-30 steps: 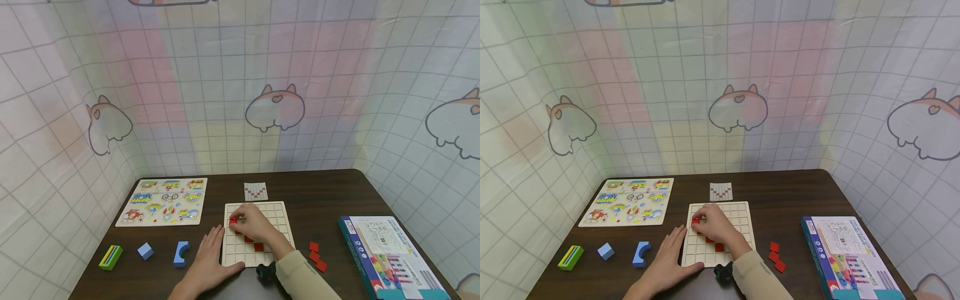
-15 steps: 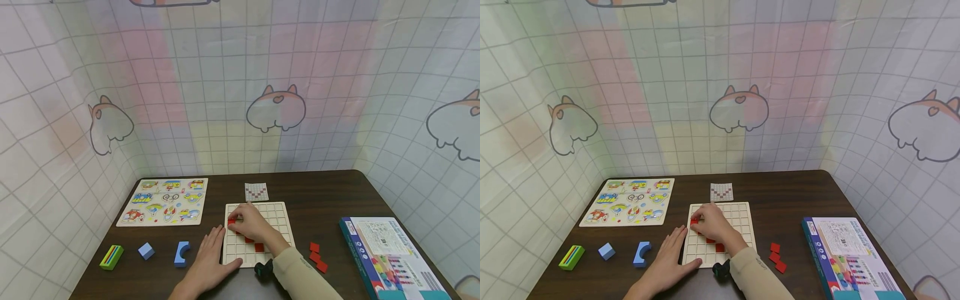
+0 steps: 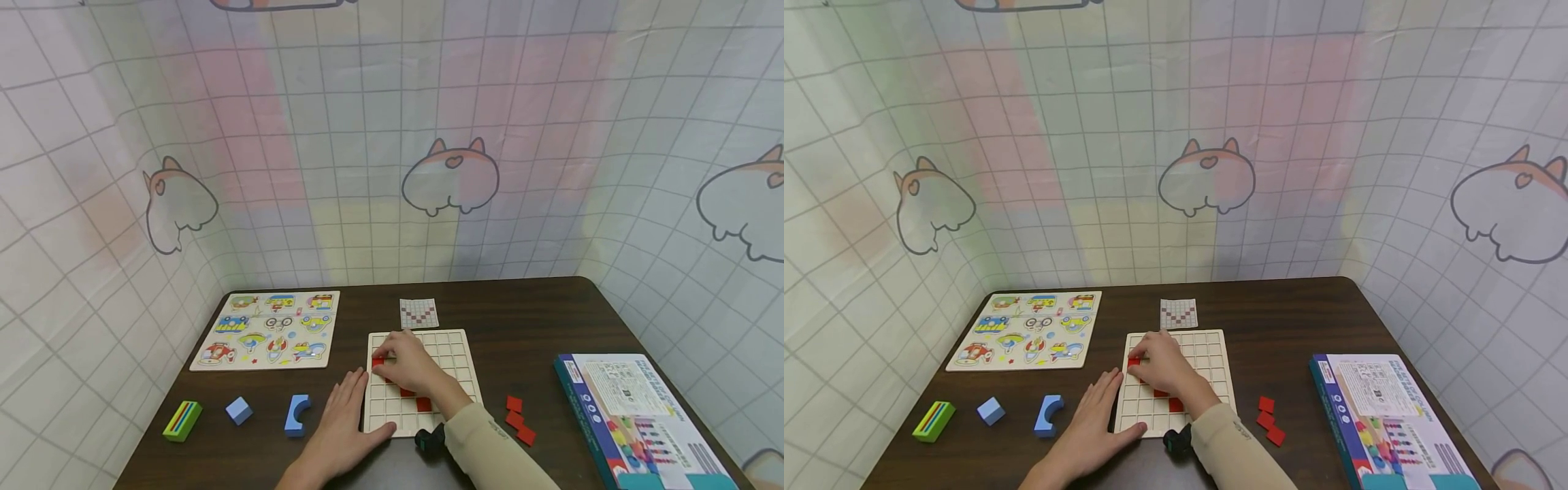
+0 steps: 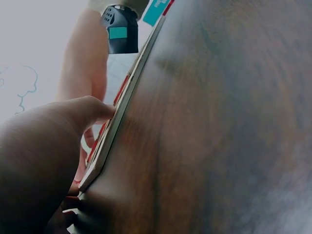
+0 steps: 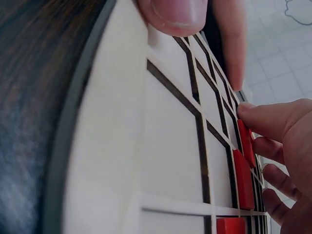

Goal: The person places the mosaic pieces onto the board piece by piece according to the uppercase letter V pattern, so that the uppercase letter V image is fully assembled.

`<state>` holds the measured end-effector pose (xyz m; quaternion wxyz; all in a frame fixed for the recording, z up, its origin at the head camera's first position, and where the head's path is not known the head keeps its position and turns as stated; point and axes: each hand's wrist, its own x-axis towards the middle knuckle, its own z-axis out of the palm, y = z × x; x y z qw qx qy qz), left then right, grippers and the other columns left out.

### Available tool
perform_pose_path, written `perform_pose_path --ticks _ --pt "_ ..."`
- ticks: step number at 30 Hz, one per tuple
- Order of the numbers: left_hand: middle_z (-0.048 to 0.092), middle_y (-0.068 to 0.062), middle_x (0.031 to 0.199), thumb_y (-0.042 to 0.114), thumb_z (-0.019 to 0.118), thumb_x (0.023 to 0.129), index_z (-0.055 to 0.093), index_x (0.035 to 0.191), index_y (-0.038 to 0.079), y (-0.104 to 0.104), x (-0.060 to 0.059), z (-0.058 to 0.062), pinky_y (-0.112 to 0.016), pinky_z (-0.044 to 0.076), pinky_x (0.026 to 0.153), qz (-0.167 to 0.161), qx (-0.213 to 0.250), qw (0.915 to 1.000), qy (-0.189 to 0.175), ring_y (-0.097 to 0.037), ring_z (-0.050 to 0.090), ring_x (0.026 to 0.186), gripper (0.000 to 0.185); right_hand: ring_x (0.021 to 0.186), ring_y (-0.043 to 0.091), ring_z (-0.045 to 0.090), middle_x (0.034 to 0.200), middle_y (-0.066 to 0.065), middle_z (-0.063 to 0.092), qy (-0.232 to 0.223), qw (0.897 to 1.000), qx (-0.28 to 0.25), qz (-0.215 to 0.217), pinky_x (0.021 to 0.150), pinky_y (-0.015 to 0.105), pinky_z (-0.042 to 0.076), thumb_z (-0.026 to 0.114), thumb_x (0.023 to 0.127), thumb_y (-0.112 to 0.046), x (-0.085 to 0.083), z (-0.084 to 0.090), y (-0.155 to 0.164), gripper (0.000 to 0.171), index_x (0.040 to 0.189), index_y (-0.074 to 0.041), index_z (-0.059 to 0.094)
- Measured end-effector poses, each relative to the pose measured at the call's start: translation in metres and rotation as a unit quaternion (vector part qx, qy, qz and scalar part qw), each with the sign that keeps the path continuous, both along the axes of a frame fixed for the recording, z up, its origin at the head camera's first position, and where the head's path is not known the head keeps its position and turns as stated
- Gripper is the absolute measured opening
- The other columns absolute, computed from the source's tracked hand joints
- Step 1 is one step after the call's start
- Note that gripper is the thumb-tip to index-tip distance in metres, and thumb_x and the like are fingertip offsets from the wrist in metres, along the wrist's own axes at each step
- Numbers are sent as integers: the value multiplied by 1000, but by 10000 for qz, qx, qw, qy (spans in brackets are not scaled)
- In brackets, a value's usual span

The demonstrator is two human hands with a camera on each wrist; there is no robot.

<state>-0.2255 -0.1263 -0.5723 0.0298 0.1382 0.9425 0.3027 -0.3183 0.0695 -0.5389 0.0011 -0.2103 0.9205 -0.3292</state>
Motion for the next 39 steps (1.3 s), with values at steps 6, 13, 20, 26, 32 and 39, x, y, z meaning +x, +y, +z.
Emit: perform_pose_path --ticks 6,13,20,26,32,39 --pt "29 -11 184 82 73 90 32 176 11 1 0 1 -65 16 141 22 -24 10000 -36 -36 18 174 119 113 18 55 116 -4 73 83 9999 84 43 98 45 51 84 98 -29 1 2 1 28 124 -20 85" --pt "30 -12 184 83 73 89 33 175 10 -1 0 -2 -66 17 141 16 -46 10000 6 -37 20 174 119 111 18 56 117 -2 73 160 9998 -120 16 102 47 49 81 100 -28 10 4 9 24 122 -20 83" --pt "31 -12 183 80 75 89 35 174 9 -2 2 -5 -66 17 140 7 67 10000 56 -38 21 173 118 115 21 58 117 -3 75 109 9993 -361 11 101 48 51 80 101 -30 25 8 24 24 122 -19 82" --pt "32 -12 183 79 76 89 36 173 9 -1 2 -6 -65 17 140 -1 74 9999 91 -39 22 173 117 117 24 58 113 -2 75 81 9988 -477 71 105 51 48 84 99 -29 39 14 37 25 122 -18 81" --pt "31 -11 183 80 75 89 35 174 9 -1 2 -4 -65 18 140 8 33 9999 111 -38 22 173 118 114 27 60 111 -1 76 223 9985 -506 45 105 52 48 84 97 -27 48 16 49 24 118 -16 82" --pt "32 -11 183 80 75 89 36 173 9 0 1 -3 -65 19 140 19 22 9999 149 -38 22 173 117 111 26 60 112 -1 76 442 9979 -479 21 102 51 48 85 97 -24 55 13 63 22 117 -17 82"
